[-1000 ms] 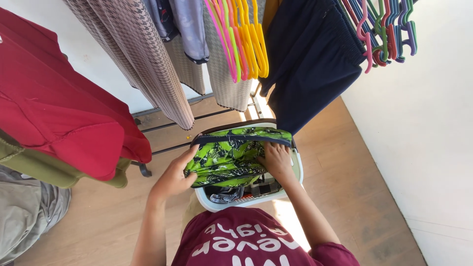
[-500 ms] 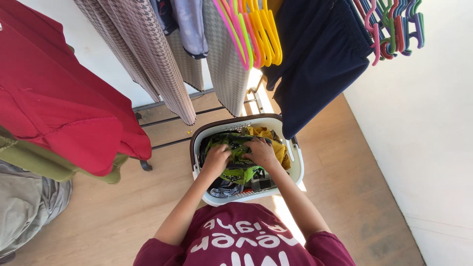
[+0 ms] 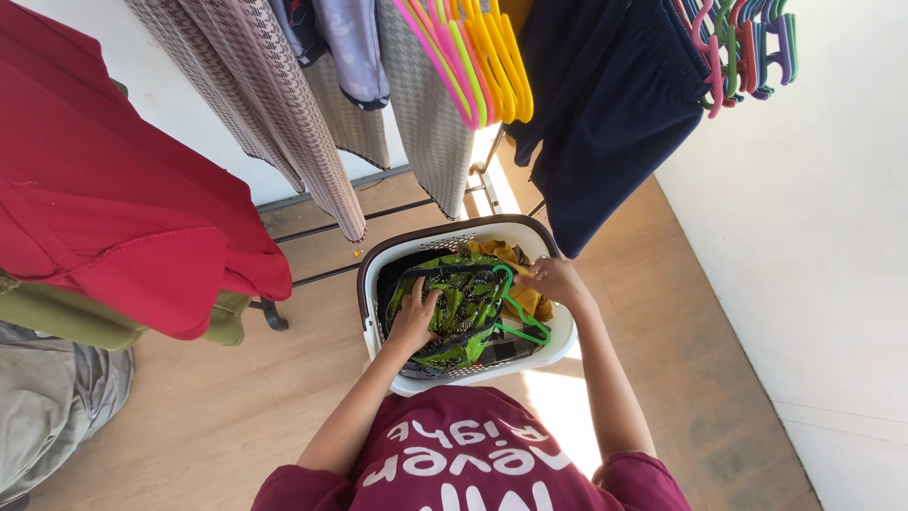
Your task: The recorder takes various pieces of clothing from a laundry basket, places them on hangers, and hangs them onto a drying rack.
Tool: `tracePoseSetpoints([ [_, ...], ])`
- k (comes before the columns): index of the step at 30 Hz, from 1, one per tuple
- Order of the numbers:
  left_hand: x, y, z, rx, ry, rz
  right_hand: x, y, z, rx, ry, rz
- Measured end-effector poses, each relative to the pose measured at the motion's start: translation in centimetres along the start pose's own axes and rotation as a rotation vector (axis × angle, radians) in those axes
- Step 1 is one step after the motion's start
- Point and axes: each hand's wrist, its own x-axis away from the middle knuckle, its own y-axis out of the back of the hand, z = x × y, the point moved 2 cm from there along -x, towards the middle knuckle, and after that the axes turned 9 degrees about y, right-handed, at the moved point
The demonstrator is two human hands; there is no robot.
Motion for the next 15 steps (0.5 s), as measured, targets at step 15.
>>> tracePoseSetpoints([
  [15,3.4,11.1,2.0,0.245,-0.008,-0.584,7.6,4.8,4.3,0.258,-0.176,-0.134],
])
